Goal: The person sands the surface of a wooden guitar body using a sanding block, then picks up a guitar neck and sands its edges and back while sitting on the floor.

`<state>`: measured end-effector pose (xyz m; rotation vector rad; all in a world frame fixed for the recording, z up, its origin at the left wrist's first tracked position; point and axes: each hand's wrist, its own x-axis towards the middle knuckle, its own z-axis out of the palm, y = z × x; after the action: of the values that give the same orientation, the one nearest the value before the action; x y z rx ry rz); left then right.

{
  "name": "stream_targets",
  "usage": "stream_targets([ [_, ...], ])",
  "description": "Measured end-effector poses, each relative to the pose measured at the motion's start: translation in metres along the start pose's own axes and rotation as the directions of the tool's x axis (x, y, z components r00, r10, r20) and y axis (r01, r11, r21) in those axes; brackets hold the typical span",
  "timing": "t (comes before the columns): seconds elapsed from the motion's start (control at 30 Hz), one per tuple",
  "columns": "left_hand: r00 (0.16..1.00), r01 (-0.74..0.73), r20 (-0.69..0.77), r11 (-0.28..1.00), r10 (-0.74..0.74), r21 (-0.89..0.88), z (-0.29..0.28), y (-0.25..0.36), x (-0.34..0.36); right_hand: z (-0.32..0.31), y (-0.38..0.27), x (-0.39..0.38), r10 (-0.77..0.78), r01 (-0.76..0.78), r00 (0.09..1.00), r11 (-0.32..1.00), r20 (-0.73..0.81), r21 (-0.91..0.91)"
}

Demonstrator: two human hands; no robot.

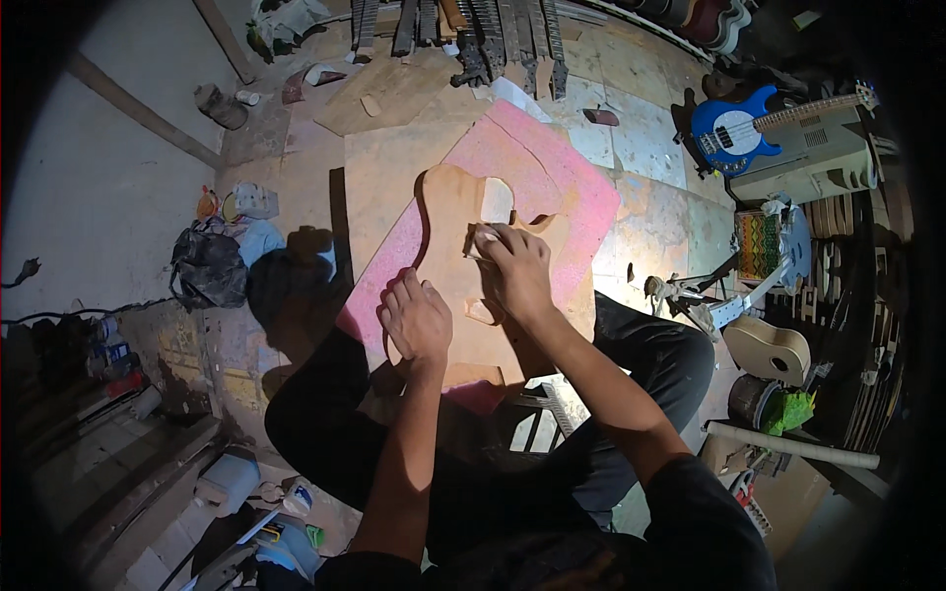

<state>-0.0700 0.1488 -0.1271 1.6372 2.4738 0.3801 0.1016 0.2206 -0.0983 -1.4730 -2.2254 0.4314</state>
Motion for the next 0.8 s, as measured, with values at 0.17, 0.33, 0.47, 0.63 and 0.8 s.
stream_targets([
  [0.17, 0.999, 0.023, -0.024, 0.999, -0.022, 0.039, -0.002, -0.009, 0.003, -0.020, -0.003, -0.076, -0.085, 0.083, 0.992, 0.996, 0.091, 0.024],
  [0.33, 1.000, 0.021, -0.017, 1.000, -0.020, 0.011, -0.001, -0.003, 0.004, 0.013, -0.022, 0.016, -0.105, 0.107, 0.994, 0.994, -0.036, 0.033],
  [0.47, 1.000, 0.019, 0.018, 1.000, -0.019, -0.003, -0.002, -0.001, 0.005, 0.025, -0.024, 0.048, -0.037, 0.038, 0.999, 0.999, -0.030, 0.006],
  [0.63, 0.996, 0.057, 0.066, 0.998, -0.057, -0.002, -0.006, -0.009, 0.000, 0.008, -0.031, -0.019, -0.134, 0.134, 0.988, 0.991, 0.071, 0.000],
  [0.8, 0.997, 0.048, 0.063, 0.998, -0.045, -0.045, -0.003, 0.001, 0.005, 0.029, 0.001, 0.101, 0.019, -0.034, 0.982, 0.997, -0.186, -0.076],
])
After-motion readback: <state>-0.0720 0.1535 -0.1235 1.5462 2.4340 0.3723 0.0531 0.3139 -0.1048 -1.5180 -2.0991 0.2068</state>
